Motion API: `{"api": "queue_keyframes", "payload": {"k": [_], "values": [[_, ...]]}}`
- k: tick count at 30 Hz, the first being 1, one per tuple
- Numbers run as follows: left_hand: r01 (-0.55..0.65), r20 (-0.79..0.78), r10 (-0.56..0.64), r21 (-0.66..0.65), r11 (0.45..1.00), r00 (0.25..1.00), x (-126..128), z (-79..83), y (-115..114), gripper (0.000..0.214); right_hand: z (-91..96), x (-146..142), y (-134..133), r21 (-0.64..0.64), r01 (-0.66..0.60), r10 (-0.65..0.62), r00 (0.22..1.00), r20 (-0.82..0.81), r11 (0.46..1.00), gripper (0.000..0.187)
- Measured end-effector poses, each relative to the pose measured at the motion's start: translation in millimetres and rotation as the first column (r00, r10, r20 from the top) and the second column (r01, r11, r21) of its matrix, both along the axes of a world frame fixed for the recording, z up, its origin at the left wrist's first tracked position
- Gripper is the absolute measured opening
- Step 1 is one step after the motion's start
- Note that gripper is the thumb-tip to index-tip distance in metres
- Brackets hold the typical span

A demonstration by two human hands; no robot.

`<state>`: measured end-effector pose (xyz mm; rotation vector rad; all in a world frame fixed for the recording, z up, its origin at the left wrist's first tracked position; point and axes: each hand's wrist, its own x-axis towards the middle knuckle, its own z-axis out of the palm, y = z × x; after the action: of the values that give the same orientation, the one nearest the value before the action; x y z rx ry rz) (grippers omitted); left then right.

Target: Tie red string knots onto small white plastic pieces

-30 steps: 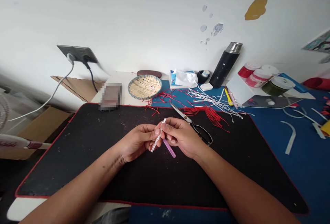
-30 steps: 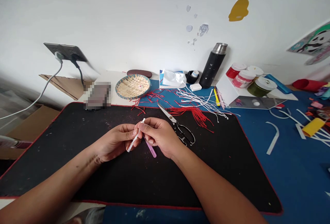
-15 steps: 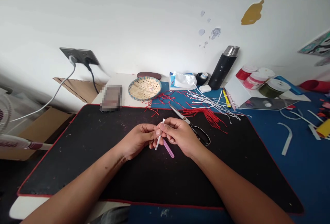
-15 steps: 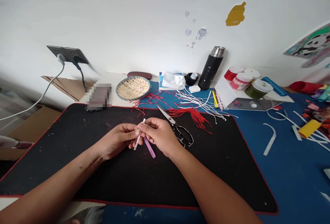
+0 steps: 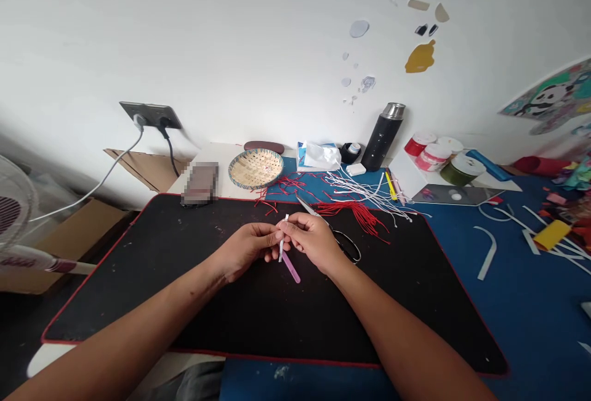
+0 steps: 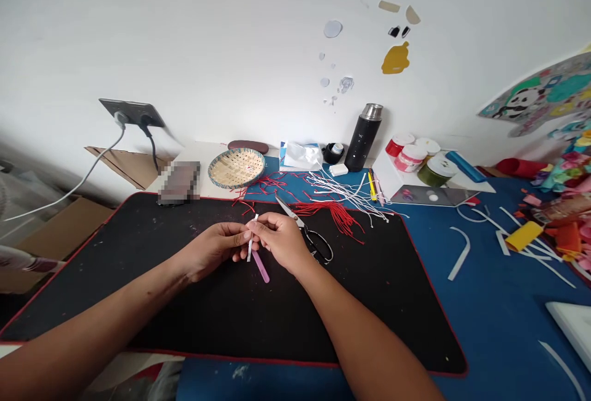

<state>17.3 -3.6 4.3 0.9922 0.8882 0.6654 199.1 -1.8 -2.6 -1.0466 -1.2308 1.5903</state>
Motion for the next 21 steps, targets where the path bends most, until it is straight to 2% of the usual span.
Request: {"api": "queue_keyframes", "payload": {"k": [6, 12, 15, 21], "values": [[0.012, -0.053, -0.01, 0.025, 1.0, 0.999, 3, 9.8, 13, 0.041, -1.9, 5, 6, 0.024, 0.045, -0.044, 0.999, -0.005, 0.999, 0.046], [0.056, -0.013, -0.056, 0.014, 0.998, 0.998, 5, 1.9, 29, 0.038, -3.9, 8, 11, -0.005, 0.054, -0.054, 0.998, -0.039, 0.999, 0.045], [0.11, 0.03, -0.109, -0.038, 0.993, 0.994, 1, -4.0, 35, 0.035, -2.0, 10, 11, -0.047, 0.006, -0.011, 0.996, -0.093, 0.999, 0.045], [0.158, 0.155, -0.136, -0.14, 0.977, 0.978, -2, -8.6, 35, 0.036, 1.3, 13, 10, -0.108, -0.091, 0.071, 0.982, -0.175, 0.99, 0.04]]}}
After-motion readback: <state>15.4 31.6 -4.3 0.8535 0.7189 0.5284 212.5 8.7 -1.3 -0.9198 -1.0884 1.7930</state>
